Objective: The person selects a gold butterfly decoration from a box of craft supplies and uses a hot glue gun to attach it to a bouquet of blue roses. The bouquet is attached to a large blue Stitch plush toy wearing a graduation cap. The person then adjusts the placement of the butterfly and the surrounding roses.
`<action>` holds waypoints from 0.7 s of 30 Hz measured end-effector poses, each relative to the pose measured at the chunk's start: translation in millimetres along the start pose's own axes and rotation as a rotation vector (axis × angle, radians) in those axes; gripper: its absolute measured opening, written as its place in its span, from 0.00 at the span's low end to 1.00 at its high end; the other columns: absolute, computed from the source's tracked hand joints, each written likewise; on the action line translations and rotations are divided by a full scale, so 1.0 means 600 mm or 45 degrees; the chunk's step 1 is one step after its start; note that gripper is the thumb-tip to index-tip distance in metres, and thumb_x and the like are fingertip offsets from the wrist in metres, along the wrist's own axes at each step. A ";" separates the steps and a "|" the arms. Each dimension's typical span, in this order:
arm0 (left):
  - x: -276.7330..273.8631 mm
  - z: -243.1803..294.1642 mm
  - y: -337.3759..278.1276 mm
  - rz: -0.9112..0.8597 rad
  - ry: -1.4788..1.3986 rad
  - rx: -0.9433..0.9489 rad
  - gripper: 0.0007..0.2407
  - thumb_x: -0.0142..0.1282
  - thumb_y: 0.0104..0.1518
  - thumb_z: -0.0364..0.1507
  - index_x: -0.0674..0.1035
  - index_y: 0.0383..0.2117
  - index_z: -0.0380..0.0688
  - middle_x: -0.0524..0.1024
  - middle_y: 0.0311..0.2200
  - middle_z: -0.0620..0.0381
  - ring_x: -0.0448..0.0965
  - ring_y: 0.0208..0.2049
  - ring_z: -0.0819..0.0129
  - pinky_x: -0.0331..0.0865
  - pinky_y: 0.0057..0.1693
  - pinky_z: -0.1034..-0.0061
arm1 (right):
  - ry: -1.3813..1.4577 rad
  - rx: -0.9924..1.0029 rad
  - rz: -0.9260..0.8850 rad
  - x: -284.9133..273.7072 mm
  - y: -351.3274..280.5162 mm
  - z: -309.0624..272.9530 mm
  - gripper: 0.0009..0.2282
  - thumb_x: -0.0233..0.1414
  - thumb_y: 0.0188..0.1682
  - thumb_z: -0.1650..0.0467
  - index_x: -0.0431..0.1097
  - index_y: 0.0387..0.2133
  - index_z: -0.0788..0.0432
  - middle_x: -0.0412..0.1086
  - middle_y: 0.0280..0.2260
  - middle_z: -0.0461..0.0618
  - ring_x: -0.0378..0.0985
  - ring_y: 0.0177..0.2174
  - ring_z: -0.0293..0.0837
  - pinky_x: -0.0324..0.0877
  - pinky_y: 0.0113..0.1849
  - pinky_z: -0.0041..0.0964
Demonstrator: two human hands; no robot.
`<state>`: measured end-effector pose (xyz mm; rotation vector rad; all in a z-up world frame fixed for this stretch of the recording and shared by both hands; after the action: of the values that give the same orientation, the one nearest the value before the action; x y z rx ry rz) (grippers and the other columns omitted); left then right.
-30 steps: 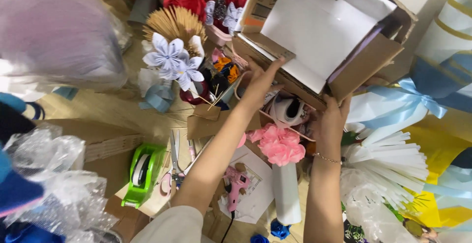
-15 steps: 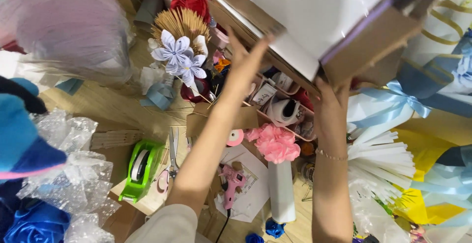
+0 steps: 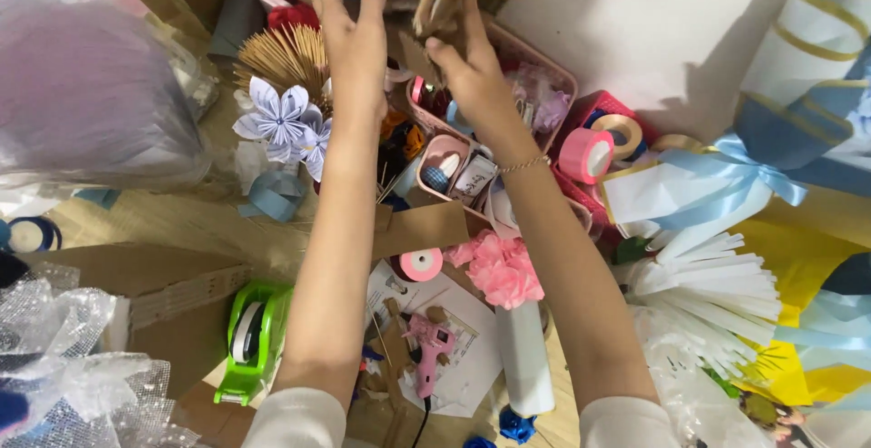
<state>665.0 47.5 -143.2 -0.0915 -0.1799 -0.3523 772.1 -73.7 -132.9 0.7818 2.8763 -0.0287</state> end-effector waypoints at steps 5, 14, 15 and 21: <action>-0.002 0.019 -0.046 -0.088 0.056 0.219 0.22 0.51 0.68 0.34 0.61 0.68 0.60 0.32 0.76 0.50 0.32 0.78 0.54 0.37 0.76 0.47 | -0.177 -0.038 -0.175 -0.046 -0.020 -0.045 0.24 0.45 0.59 0.64 0.47 0.67 0.51 0.51 0.68 0.53 0.64 0.62 0.50 0.67 0.61 0.48; 0.024 0.004 -0.254 -0.433 -0.041 0.502 0.15 0.35 0.65 0.13 0.69 0.53 0.41 0.71 0.53 0.53 0.78 0.45 0.67 0.72 0.56 0.75 | -0.751 0.324 0.568 -0.345 -0.142 0.124 0.15 0.37 0.47 0.79 0.73 0.35 0.55 0.67 0.24 0.43 0.58 0.23 0.34 0.55 0.28 0.31; 0.034 -0.035 -0.245 -0.441 -0.045 0.491 0.15 0.35 0.65 0.13 0.69 0.53 0.41 0.71 0.53 0.53 0.78 0.45 0.67 0.72 0.56 0.75 | -0.755 0.336 0.574 -0.330 -0.163 0.103 0.15 0.37 0.47 0.79 0.73 0.35 0.55 0.67 0.24 0.43 0.58 0.23 0.34 0.55 0.28 0.31; 0.099 -0.163 -0.239 -0.788 0.676 0.594 0.23 0.61 0.58 0.32 0.70 0.61 0.45 0.70 0.57 0.45 0.67 0.61 0.50 0.52 0.65 0.54 | -0.591 0.267 0.668 -0.205 -0.322 0.085 0.07 0.44 0.53 0.74 0.69 0.31 0.65 0.72 0.30 0.64 0.74 0.36 0.61 0.65 0.44 0.53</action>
<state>685.3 -118.2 -219.5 0.5281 0.2486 -0.9245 786.8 -305.4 -168.0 1.3397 2.1897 -0.3942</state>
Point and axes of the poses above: each hand's wrist, its own y-axis towards the middle knuckle, its own x-axis out of the palm, z = x × y, the point moved 3 cm from there along y, towards the middle knuckle
